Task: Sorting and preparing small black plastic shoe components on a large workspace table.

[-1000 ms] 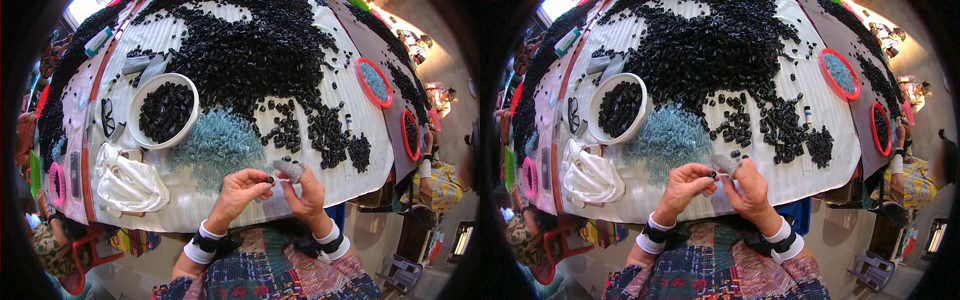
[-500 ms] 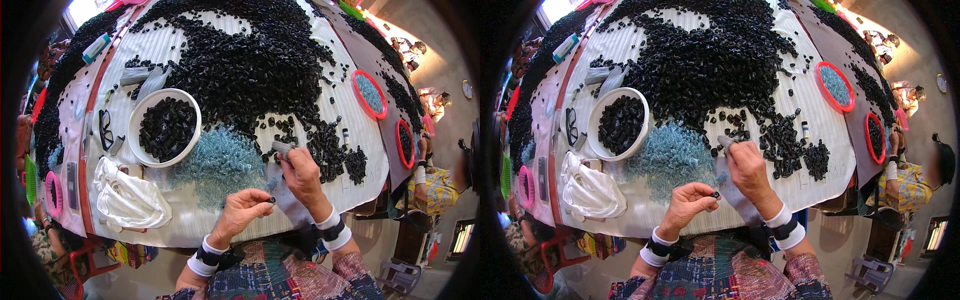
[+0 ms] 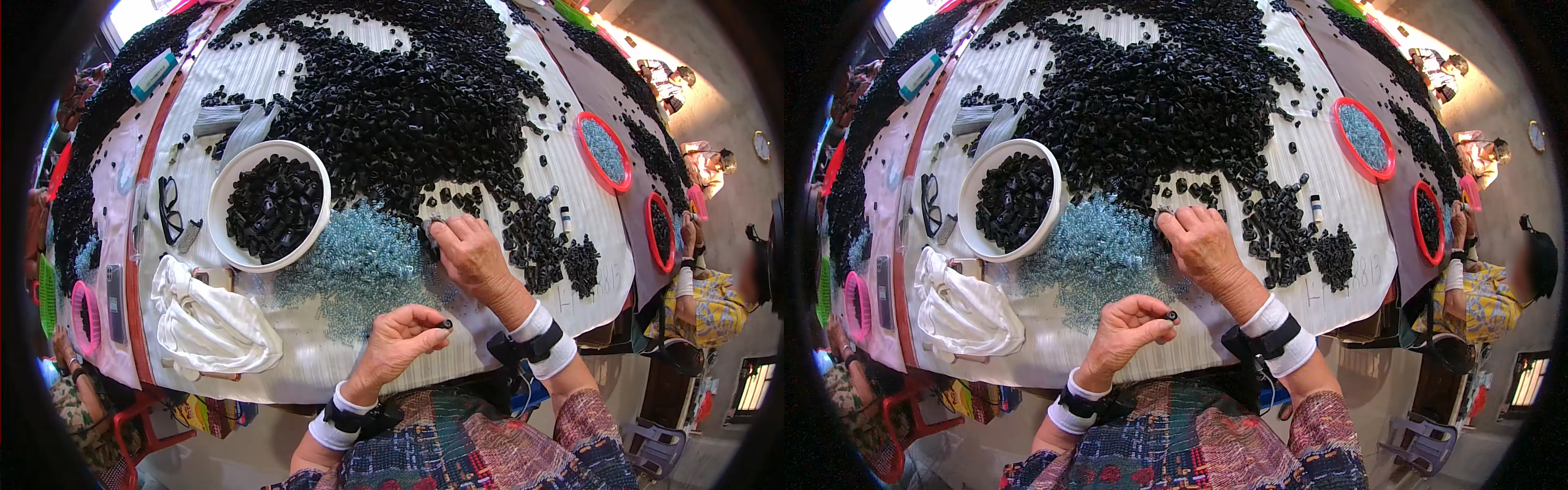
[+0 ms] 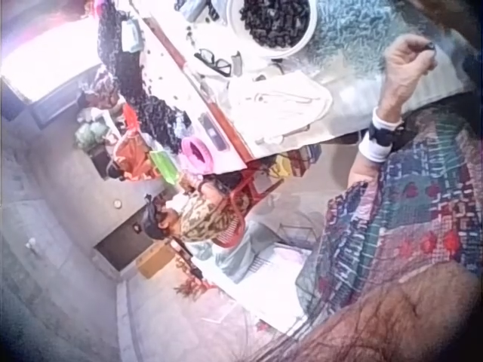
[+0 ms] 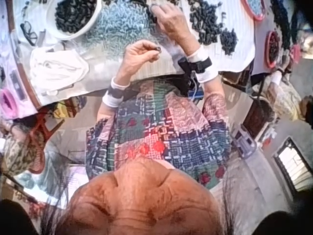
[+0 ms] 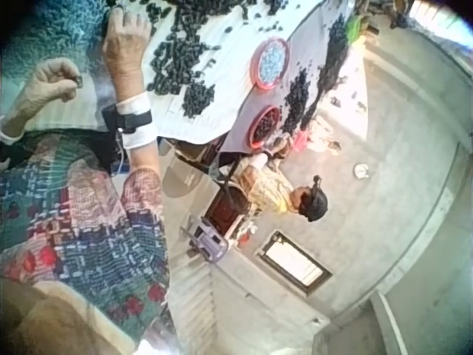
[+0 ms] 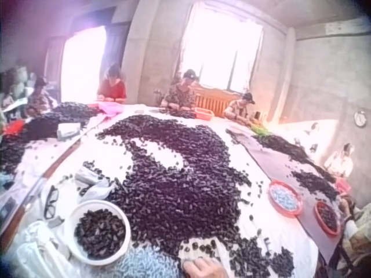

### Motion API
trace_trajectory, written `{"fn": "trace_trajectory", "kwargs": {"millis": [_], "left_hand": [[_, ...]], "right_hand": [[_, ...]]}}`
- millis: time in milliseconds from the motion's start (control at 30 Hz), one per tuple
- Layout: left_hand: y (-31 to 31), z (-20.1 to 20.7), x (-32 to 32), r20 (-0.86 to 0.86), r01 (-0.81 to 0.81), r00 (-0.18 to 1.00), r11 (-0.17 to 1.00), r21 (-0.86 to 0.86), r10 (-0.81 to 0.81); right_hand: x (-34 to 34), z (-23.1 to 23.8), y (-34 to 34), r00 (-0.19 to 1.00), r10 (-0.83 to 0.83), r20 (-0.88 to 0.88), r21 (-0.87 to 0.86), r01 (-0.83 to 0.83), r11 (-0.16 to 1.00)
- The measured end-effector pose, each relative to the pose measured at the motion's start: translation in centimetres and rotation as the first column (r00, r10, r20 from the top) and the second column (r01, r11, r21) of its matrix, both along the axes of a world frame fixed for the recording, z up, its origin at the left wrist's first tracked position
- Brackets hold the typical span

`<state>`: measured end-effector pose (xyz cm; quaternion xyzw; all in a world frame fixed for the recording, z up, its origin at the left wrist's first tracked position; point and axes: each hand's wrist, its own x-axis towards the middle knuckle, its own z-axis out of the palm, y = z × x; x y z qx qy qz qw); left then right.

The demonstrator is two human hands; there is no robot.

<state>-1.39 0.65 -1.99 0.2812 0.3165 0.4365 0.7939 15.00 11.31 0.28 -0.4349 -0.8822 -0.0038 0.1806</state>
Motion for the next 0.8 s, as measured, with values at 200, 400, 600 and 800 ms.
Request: {"fn": "trace_trajectory", "kwargs": {"millis": [200,400,600,800], "left_hand": [[0.0,-0.4,0.1,-0.007,-0.028,1.0,0.999,-0.033,0.028],[0.0,-0.4,0.2,-0.015,-0.07,0.997,0.998,-0.005,0.07],[-0.2,0.1,0.7,-0.076,-0.121,0.99,0.993,0.001,0.121],[-0.3,0.3,0.9,-0.137,-0.134,0.982,0.991,0.001,0.133]], "right_hand": [[0.4,0.9,-2.2,0.874,-0.116,-0.472,-0.196,0.024,0.98],[0.5,2.7,-8.1,0.506,-0.463,-0.728,-0.614,-0.182,0.768],[0.3,0.8,-10.2,0.371,-0.454,-0.81,-0.543,-0.178,0.821],[0.0,0.0,-10.4,0.349,-0.457,-0.818,-0.515,-0.093,0.852]]}}
